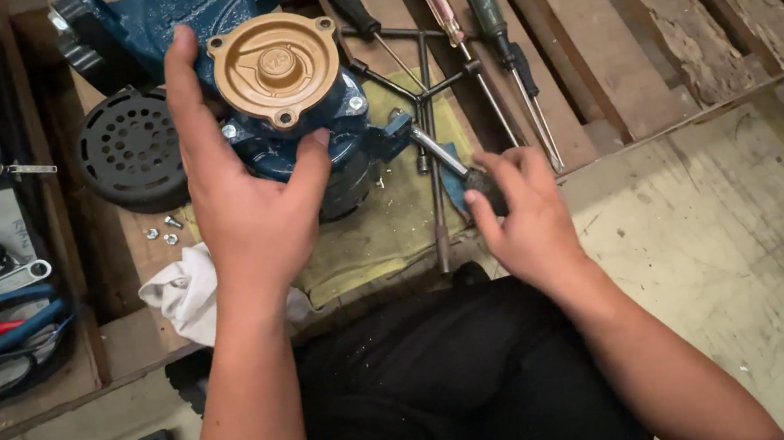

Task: Removing screws from a blue water pump housing using a socket wrench and screwdriver.

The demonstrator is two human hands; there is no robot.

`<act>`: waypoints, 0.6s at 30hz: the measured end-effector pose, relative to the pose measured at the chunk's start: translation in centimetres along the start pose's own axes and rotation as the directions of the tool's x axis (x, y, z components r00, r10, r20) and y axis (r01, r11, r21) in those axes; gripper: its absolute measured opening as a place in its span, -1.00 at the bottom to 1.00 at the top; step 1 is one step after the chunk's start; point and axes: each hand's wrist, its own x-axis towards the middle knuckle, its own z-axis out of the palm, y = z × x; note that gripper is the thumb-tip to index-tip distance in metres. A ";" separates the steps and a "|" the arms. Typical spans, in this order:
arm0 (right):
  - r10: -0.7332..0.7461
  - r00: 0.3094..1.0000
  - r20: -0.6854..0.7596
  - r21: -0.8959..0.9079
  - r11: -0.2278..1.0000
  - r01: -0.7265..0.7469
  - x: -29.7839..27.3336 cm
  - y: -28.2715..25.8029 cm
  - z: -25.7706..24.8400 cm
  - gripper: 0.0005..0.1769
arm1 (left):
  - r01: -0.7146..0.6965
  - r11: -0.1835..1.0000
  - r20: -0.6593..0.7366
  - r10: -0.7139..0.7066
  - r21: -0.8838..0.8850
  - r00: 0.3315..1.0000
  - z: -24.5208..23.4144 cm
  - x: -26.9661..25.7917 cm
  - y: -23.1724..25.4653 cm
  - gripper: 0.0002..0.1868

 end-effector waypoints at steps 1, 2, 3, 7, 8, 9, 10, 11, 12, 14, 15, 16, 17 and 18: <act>0.092 0.995 0.042 -0.012 0.996 -0.092 0.8 -0.2 -0.8 -0.55 | 0.001 1.000 -0.002 -0.001 0.007 1.000 0.0 0.0 0.0 -0.06; 0.183 0.979 0.086 -0.027 0.983 -0.182 1.5 -0.4 -1.5 -0.55 | 0.005 1.000 -0.003 -0.005 0.015 1.000 0.0 0.0 -0.1 -0.06; 0.183 0.979 0.088 -0.028 0.983 -0.181 3.2 1.0 -2.3 -0.55 | 0.007 1.000 -0.004 -0.007 0.015 1.000 0.1 0.0 -0.3 -0.06; -0.011 0.987 -0.162 -0.031 1.000 0.006 12.5 9.7 -2.2 -0.79 | -0.021 1.000 -0.003 0.021 0.018 1.000 0.0 -0.3 -0.4 -0.05; -0.167 0.958 -0.235 -0.120 0.983 0.142 15.6 12.7 -1.8 -0.68 | -0.030 0.999 -0.008 0.031 0.013 0.999 0.1 -0.1 -0.3 -0.05; -0.166 0.957 -0.240 -0.126 0.982 0.139 16.9 12.5 -1.4 -0.68 | -0.035 0.999 -0.007 0.035 0.008 0.999 0.3 -0.1 -0.3 -0.05; 0.037 0.995 -0.093 -0.042 0.998 -0.041 18.3 12.2 -1.0 -0.49 | -0.032 0.999 -0.016 0.032 0.020 0.999 0.3 -0.1 -0.2 -0.06; 0.226 0.971 0.075 0.014 0.974 -0.228 19.9 11.8 -0.6 -0.27 | -0.028 0.999 -0.026 0.028 0.032 0.999 0.3 0.0 -0.2 -0.07; 0.214 0.974 0.067 0.017 0.976 -0.216 20.4 12.4 0.1 -0.27 | -0.038 0.999 -0.036 0.039 0.035 0.999 0.6 0.0 -0.4 -0.07; 0.221 0.970 0.106 -0.206 0.959 -0.196 21.6 13.1 2.1 -0.14 | -0.003 0.992 -0.069 0.012 0.125 0.998 0.9 -0.2 -0.9 0.01; 0.201 0.974 0.104 -0.196 0.964 -0.178 22.0 13.0 2.2 -0.14 | -0.007 0.991 -0.086 0.019 0.137 0.996 1.0 0.0 -0.9 0.01; 0.201 0.975 0.089 -0.233 0.956 -0.176 21.8 13.2 2.5 -0.22 | -0.019 0.992 -0.090 0.031 0.126 0.996 1.1 -0.1 -0.9 -0.02; 0.201 0.977 0.074 -0.270 0.947 -0.174 21.7 13.3 2.8 -0.31 | -0.031 0.993 -0.093 0.042 0.115 0.995 1.3 -0.1 -1.0 -0.05; 0.189 0.979 0.077 -0.266 0.950 -0.163 21.2 12.2 1.9 -0.31 | -0.030 0.992 -0.103 0.043 0.123 0.994 1.2 -0.1 -0.9 -0.05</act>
